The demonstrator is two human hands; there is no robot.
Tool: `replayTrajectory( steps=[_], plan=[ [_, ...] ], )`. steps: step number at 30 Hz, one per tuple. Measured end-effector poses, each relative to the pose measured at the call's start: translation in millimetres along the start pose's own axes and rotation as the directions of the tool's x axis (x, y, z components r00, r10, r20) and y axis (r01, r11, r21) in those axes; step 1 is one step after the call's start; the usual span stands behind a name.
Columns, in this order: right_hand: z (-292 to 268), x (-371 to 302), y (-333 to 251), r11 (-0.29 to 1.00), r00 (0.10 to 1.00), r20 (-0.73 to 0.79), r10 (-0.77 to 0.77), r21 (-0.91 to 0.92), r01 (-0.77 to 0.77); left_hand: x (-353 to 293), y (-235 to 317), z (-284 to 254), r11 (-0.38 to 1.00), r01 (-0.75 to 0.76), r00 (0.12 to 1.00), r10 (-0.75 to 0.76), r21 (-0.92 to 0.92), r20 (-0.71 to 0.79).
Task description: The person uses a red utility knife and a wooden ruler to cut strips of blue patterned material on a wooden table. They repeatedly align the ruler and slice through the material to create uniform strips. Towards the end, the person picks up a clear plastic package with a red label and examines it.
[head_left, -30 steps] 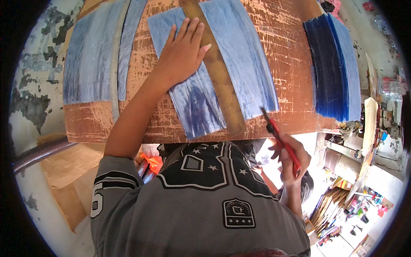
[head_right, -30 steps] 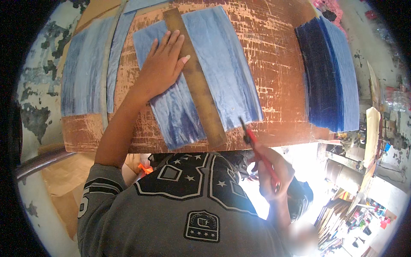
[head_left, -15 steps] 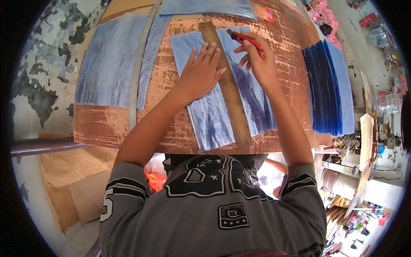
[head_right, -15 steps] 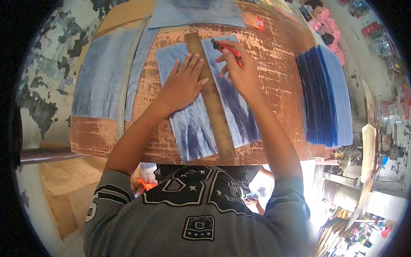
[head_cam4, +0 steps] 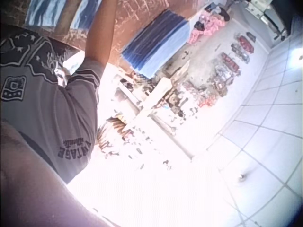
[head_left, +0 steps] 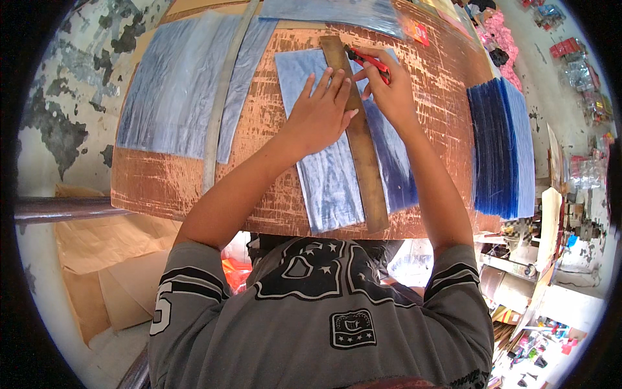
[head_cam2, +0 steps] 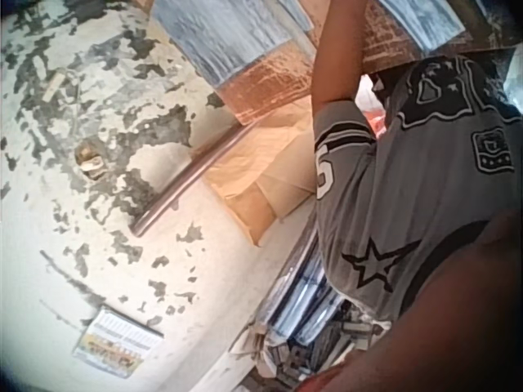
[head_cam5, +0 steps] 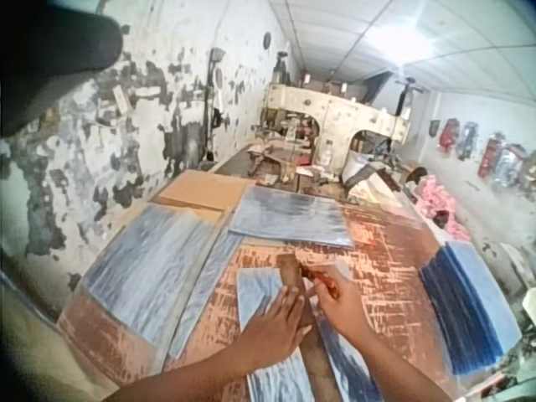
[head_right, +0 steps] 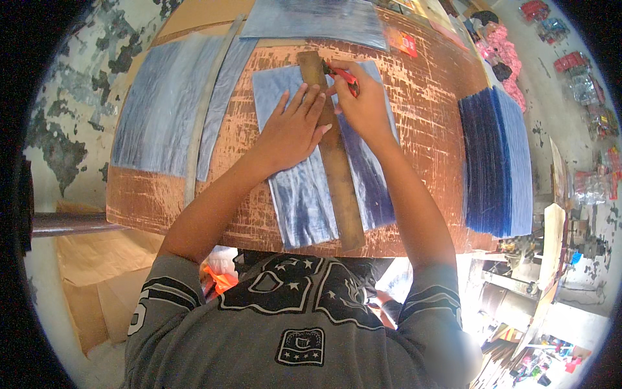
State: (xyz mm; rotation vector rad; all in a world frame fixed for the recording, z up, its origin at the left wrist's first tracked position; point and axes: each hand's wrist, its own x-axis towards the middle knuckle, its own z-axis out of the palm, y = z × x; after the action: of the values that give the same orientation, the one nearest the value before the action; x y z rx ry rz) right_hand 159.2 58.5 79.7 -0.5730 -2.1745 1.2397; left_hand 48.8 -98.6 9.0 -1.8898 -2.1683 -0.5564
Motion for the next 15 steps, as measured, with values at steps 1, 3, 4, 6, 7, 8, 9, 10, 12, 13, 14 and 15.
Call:
replayTrajectory(
  steps=[1, 3, 4, 6, 7, 8, 9, 10, 12, 13, 14, 15],
  plan=[
    [-1.2, -3.3, 1.2, 1.000, 1.000, 0.005, -0.004, -0.002, 0.004, 0.2, 0.4, 0.0, 1.000, 0.003, 1.000, -0.003, 0.008, 0.009],
    [-2.0, -13.6, 1.3, 1.000, 1.000, 0.020, -0.015, -0.001, 0.015, -0.1, -0.6, 0.6, 1.000, 0.013, 1.000, -0.013, 0.020, 0.008],
    [-3.8, -20.3, -0.3, 1.000, 1.000, 0.022, -0.003, -0.009, 0.003, -0.5, -0.7, 2.1, 1.000, 0.018, 1.000, -0.018, 0.021, -0.002],
    [-10.2, -40.6, -7.1, 0.999, 0.999, 0.020, 0.027, -0.030, -0.027, -0.3, -0.1, 3.2, 1.000, 0.019, 1.000, -0.019, 0.023, -0.008],
    [-13.6, -52.1, -13.4, 0.997, 0.999, 0.029, 0.046, -0.066, -0.044, -0.1, -1.1, 3.5, 0.999, 0.022, 1.000, -0.021, 0.029, -0.007],
    [-16.7, -64.5, -15.5, 0.996, 0.999, 0.023, 0.048, -0.070, -0.046, 0.4, -1.2, 4.1, 0.999, 0.020, 1.000, -0.020, 0.034, -0.004],
    [-18.9, -76.6, -16.8, 0.996, 0.999, 0.018, 0.050, -0.073, -0.048, 0.2, -1.5, 4.5, 0.999, 0.021, 1.000, -0.021, 0.032, -0.003],
    [-21.7, -89.4, -18.4, 0.996, 0.999, 0.013, 0.052, -0.075, -0.050, 0.3, -1.5, 5.1, 0.999, 0.021, 1.000, -0.021, 0.031, -0.001],
    [-28.8, -117.7, -26.6, 0.994, 0.997, 0.008, 0.075, -0.082, -0.074, 0.1, -0.8, 4.6, 0.999, 0.020, 1.000, -0.020, 0.031, 0.006],
    [-32.8, -132.5, -31.3, 0.992, 0.995, 0.007, 0.097, -0.088, -0.096, 0.8, 0.1, 3.9, 0.999, 0.018, 1.000, -0.019, 0.033, 0.012],
    [-36.7, -147.7, -35.8, 0.989, 0.993, 0.004, 0.117, -0.094, -0.116, 1.7, 1.0, 2.1, 0.999, 0.015, 1.000, -0.015, 0.036, 0.016],
    [-40.2, -162.3, -38.2, 0.986, 0.991, 0.006, 0.133, -0.101, -0.132, 1.8, 1.0, 1.6, 0.999, 0.016, 1.000, -0.017, 0.037, 0.018]
  ],
)
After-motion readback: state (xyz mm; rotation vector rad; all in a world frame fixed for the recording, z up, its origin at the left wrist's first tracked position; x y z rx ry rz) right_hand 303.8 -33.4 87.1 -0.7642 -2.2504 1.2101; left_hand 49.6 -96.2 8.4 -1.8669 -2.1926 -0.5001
